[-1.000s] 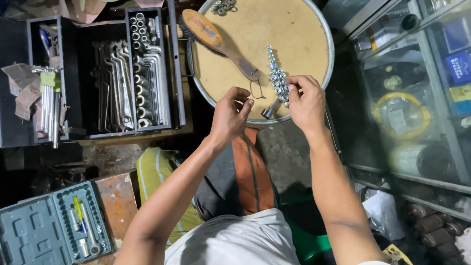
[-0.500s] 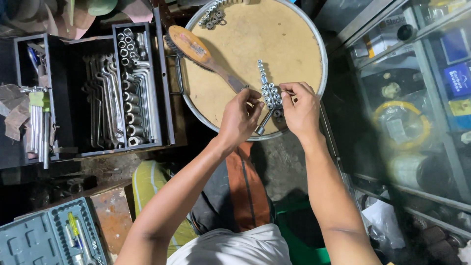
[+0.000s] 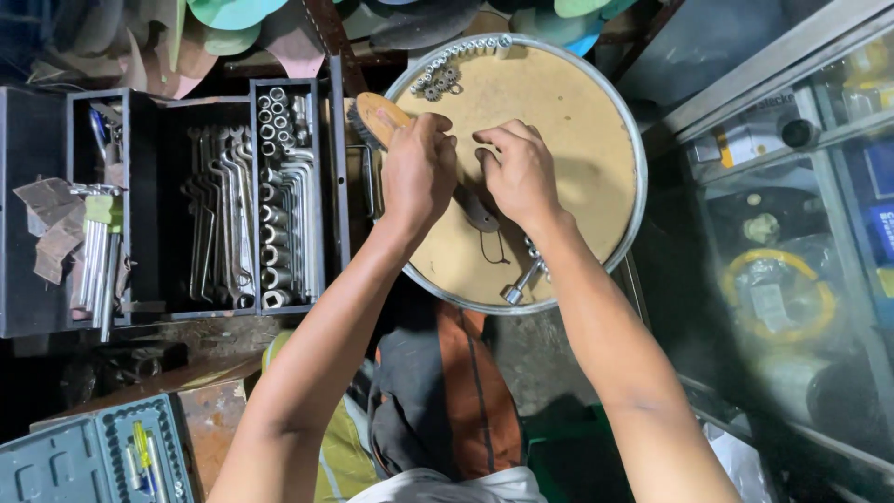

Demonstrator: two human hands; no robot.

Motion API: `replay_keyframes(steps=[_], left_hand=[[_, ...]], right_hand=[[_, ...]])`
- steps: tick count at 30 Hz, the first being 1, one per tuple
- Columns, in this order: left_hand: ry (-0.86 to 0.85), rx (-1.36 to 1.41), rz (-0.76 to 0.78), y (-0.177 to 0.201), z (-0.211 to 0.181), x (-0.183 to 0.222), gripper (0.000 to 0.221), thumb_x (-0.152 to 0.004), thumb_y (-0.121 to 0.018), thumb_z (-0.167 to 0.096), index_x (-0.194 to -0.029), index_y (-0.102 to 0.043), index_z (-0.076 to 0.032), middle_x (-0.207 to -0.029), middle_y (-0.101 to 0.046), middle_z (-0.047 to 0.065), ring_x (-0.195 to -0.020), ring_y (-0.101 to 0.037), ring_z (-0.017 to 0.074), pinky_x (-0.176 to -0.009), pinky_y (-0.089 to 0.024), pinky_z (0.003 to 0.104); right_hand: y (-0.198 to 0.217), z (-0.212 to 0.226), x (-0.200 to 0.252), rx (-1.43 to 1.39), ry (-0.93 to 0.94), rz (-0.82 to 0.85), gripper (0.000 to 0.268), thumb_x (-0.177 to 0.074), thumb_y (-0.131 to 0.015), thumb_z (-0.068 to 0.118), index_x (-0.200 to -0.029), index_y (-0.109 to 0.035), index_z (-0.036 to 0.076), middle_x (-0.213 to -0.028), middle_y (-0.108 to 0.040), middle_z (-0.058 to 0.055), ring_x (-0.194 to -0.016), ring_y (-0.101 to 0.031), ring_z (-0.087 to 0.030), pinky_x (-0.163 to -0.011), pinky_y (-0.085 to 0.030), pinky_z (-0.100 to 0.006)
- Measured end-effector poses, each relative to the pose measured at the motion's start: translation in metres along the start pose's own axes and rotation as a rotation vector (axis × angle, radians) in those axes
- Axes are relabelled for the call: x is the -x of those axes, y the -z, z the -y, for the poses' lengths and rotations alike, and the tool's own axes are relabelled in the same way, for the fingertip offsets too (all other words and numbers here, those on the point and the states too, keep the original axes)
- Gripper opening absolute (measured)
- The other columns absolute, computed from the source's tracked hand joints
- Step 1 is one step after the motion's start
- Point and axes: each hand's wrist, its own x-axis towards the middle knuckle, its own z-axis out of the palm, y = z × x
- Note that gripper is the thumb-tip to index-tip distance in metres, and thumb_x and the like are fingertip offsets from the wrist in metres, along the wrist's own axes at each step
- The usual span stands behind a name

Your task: Sorting and organizing small mechanical parts and sockets into a tool case and a tray

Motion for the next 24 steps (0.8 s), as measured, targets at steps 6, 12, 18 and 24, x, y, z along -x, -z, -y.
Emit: replay_keyframes(steps=[6, 12, 18, 24], left_hand=[[-0.022, -0.296, -0.047, -0.005, 0.050, -0.048, 0.020, -0.090, -0.068, -0.023, -0.109, -0.063, -0.022, -0.092, -0.056, -0.001, -0.096, -0.058, 0.0260, -0.086, -0.050, 0.038], [0.054, -0.388, -0.054, -0.018, 0.093, -0.081, 0.018, -0.085, -0.069, -0.027, -0.101, -0.064, -0.020, -0.095, -0.056, 0.002, -0.102, -0.051, 0.0280, -0.085, -0.047, 0.040], [0.001, -0.370, -0.090, -0.020, 0.099, -0.088, 0.015, -0.081, -0.067, -0.025, -0.095, -0.066, -0.019, -0.091, -0.055, 0.001, -0.099, -0.050, 0.0269, -0.081, -0.047, 0.040], [-0.015, -0.320, -0.103, -0.005, 0.082, -0.080, 0.010, -0.085, -0.066, -0.018, -0.094, -0.068, -0.015, -0.089, -0.055, 0.002, -0.095, -0.052, 0.0251, -0.075, -0.044, 0.037]], right_hand=[[-0.062, -0.020, -0.062, 0.039, 0.087, 0.087, 0.015, -0.089, -0.074, 0.019, -0.103, -0.077, 0.017, -0.097, -0.068, -0.010, -0.097, -0.066, -0.037, -0.085, -0.056, -0.048], [-0.049, 0.058, -0.112, -0.248, -0.489, 0.203, 0.032, -0.094, -0.053, 0.049, -0.094, -0.058, 0.018, -0.105, -0.066, -0.007, -0.112, -0.062, -0.034, -0.097, -0.048, -0.044], [-0.086, 0.029, -0.128, -0.181, -0.581, 0.235, 0.025, -0.094, -0.051, 0.043, -0.097, -0.054, 0.019, -0.105, -0.066, -0.016, -0.111, -0.063, -0.043, -0.090, -0.048, -0.050], [-0.075, 0.050, -0.128, -0.164, -0.616, 0.289, 0.025, -0.095, -0.047, 0.039, -0.105, -0.054, 0.017, -0.113, -0.064, -0.016, -0.119, -0.060, -0.043, -0.096, -0.048, -0.050]])
